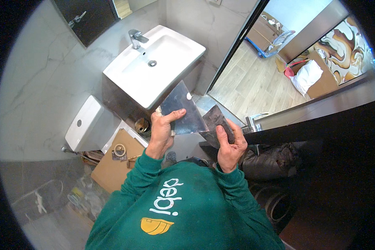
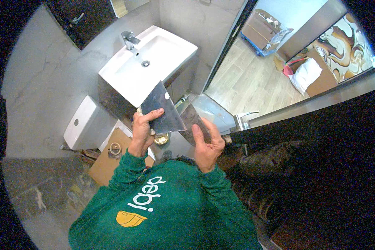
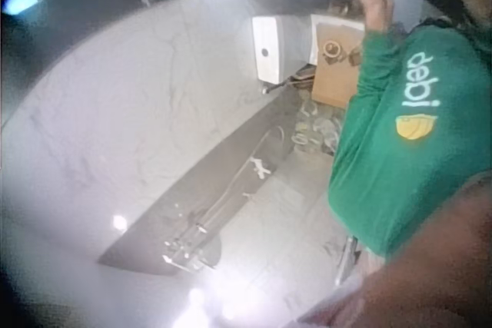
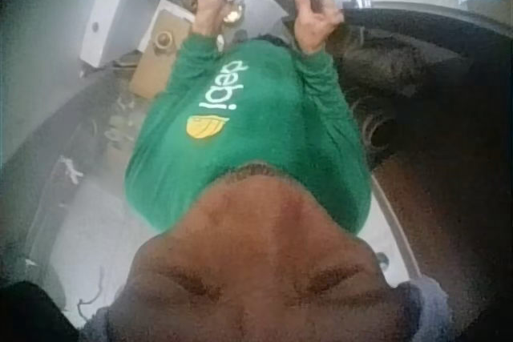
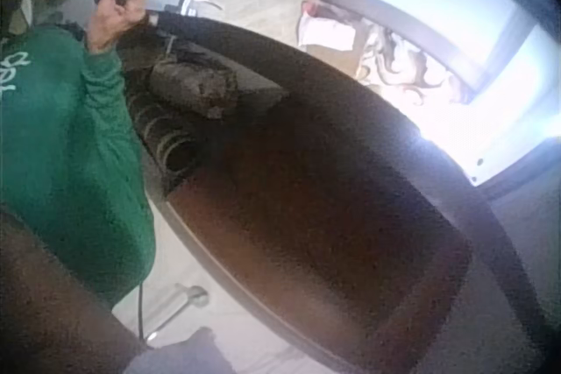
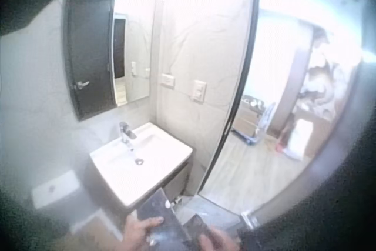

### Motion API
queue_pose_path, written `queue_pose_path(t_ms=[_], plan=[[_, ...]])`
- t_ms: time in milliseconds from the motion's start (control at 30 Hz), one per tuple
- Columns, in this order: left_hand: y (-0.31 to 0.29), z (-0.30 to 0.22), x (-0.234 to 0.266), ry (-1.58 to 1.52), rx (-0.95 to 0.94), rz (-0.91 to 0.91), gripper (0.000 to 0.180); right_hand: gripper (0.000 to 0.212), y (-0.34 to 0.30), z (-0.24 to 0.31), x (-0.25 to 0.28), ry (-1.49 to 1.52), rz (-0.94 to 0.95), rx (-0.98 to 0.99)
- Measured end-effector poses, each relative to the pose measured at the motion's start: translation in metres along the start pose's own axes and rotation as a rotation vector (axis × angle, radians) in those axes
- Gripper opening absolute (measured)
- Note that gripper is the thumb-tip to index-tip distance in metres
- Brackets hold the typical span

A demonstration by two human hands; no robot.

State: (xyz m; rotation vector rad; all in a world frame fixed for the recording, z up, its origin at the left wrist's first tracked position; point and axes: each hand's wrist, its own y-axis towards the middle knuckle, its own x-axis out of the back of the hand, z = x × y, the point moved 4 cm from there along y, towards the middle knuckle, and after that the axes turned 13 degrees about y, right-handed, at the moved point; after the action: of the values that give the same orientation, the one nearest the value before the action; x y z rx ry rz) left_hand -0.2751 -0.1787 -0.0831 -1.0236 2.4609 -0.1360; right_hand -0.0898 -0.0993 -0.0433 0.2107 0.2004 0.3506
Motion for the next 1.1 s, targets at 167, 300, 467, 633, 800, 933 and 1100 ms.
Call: queue_pose_path(t_ms=[167, 300, 467, 633, 800, 933, 1100], plan=[[-0.001, 0.000, 0.003, 0.036, 0.008, -0.044, 0.022, 0.029, -0.012, -0.021, 0.004, -0.065, 0.161, -0.083], [0.001, 0.000, 0.009, -0.011, 0.022, -0.081, 0.020, 0.024, -0.025, -0.025, 0.003, -0.288, 0.406, 0.107], [-0.001, -0.007, 0.023, 0.094, 0.036, -0.127, 0.021, 0.038, -0.021, -0.011, 0.011, -0.802, 0.360, 0.472], [-0.021, -0.011, 0.038, 0.109, 0.056, -0.041, 0.024, 0.044, -0.012, -0.039, -0.007, -0.819, 0.524, 0.579], [-0.029, -0.012, 0.075, 0.078, 0.070, -0.110, 0.025, 0.028, -0.009, -0.081, 0.009, -0.495, 0.505, 0.002], [-0.022, 0.006, 0.081, -0.286, 0.268, 0.059, 0.032, 0.024, -0.012, -0.073, 0.011, -0.176, 0.364, -0.097], [-0.024, 0.025, 0.057, -0.443, 0.297, 0.371, 0.043, 0.024, -0.009, -0.057, 0.007, -0.038, 0.308, -0.237]])
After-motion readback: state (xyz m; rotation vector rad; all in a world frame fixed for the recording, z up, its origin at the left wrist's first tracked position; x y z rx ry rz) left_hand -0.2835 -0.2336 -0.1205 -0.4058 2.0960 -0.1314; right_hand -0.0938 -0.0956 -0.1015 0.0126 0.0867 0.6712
